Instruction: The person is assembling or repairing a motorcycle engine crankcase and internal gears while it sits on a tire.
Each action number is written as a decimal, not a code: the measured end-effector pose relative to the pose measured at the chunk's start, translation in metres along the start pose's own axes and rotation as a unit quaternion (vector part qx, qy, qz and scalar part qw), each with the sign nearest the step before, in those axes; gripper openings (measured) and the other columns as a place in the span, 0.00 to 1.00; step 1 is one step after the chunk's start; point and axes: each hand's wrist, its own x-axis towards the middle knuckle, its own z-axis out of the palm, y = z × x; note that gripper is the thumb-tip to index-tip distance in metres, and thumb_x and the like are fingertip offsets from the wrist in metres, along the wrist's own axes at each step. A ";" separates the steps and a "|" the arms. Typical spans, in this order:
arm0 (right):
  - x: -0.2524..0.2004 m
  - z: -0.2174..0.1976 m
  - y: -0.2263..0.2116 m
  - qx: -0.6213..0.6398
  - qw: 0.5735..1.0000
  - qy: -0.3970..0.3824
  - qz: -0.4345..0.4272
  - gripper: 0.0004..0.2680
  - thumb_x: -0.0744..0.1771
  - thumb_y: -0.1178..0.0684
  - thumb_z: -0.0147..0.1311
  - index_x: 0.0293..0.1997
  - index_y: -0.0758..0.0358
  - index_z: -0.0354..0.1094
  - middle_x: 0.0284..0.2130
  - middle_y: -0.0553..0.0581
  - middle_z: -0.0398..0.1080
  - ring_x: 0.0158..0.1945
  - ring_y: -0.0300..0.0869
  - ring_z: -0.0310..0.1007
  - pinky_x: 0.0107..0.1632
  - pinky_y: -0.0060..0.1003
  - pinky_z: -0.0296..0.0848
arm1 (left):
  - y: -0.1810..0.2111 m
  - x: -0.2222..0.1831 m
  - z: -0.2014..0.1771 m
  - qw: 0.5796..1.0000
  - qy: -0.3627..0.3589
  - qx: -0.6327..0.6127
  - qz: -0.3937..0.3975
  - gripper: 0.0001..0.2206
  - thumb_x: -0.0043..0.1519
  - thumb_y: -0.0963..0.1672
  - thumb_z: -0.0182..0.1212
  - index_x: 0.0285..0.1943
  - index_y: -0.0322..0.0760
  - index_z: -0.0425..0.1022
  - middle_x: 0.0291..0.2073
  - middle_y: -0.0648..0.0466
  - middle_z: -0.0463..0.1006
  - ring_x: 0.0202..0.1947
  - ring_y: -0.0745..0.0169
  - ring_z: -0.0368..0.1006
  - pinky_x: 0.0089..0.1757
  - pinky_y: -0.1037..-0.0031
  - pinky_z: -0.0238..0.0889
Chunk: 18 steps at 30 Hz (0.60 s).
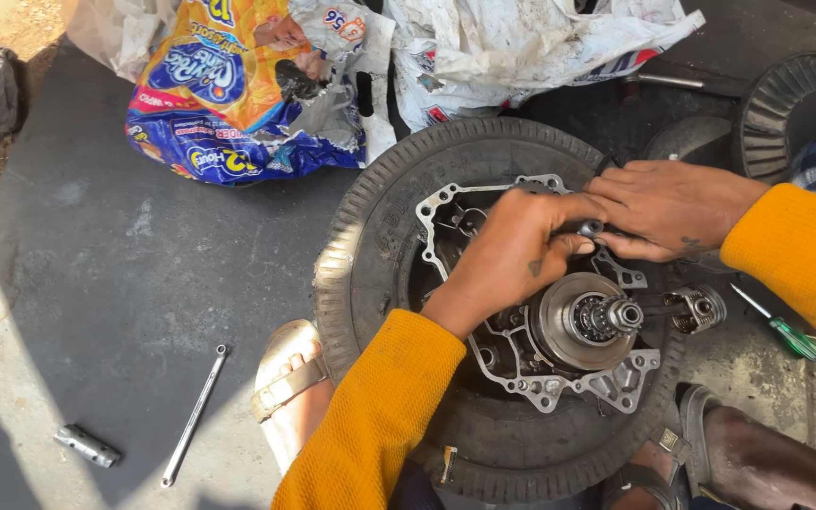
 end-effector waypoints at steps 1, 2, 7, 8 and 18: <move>-0.001 0.000 -0.001 -0.001 1.000 -0.004 0.004 0.20 0.63 0.43 0.51 0.55 0.66 0.64 0.49 0.63 0.68 0.51 0.53 0.69 0.51 0.47 0.68 | -0.002 0.001 0.002 1.000 0.023 0.008 0.018 0.13 0.56 0.37 0.67 0.50 0.31 0.78 0.35 0.42 0.81 0.31 0.51 0.78 0.37 0.65 0.70; -0.001 -0.001 -0.001 -0.003 1.000 -0.006 0.007 0.19 0.63 0.43 0.51 0.54 0.66 0.64 0.48 0.62 0.68 0.49 0.52 0.68 0.51 0.47 0.68 | -0.004 0.001 0.004 0.998 0.047 0.018 0.037 0.12 0.55 0.38 0.70 0.47 0.31 0.78 0.33 0.44 0.81 0.32 0.53 0.79 0.37 0.66 0.70; 0.001 0.001 -0.001 -0.007 0.999 -0.033 0.016 0.20 0.63 0.41 0.50 0.54 0.65 0.63 0.46 0.61 0.66 0.49 0.52 0.67 0.51 0.47 0.68 | -0.009 0.001 0.020 0.994 0.098 0.047 -0.015 0.15 0.53 0.43 0.75 0.37 0.30 0.71 0.27 0.49 0.74 0.27 0.55 0.72 0.33 0.67 0.67; 0.000 0.003 -0.001 -0.010 0.999 -0.035 0.017 0.20 0.64 0.40 0.49 0.54 0.64 0.63 0.46 0.61 0.66 0.49 0.53 0.67 0.51 0.48 0.68 | -0.012 0.000 0.024 0.993 0.102 0.044 -0.035 0.16 0.53 0.44 0.76 0.35 0.30 0.70 0.25 0.51 0.72 0.25 0.56 0.71 0.32 0.67 0.67; 0.003 0.003 -0.005 -0.014 1.000 -0.011 0.014 0.20 0.64 0.43 0.48 0.59 0.64 0.61 0.51 0.61 0.66 0.49 0.52 0.68 0.49 0.47 0.68 | -0.002 0.000 0.001 0.993 0.020 -0.061 0.097 0.15 0.61 0.38 0.63 0.58 0.32 0.73 0.45 0.41 0.79 0.41 0.49 0.75 0.46 0.64 0.67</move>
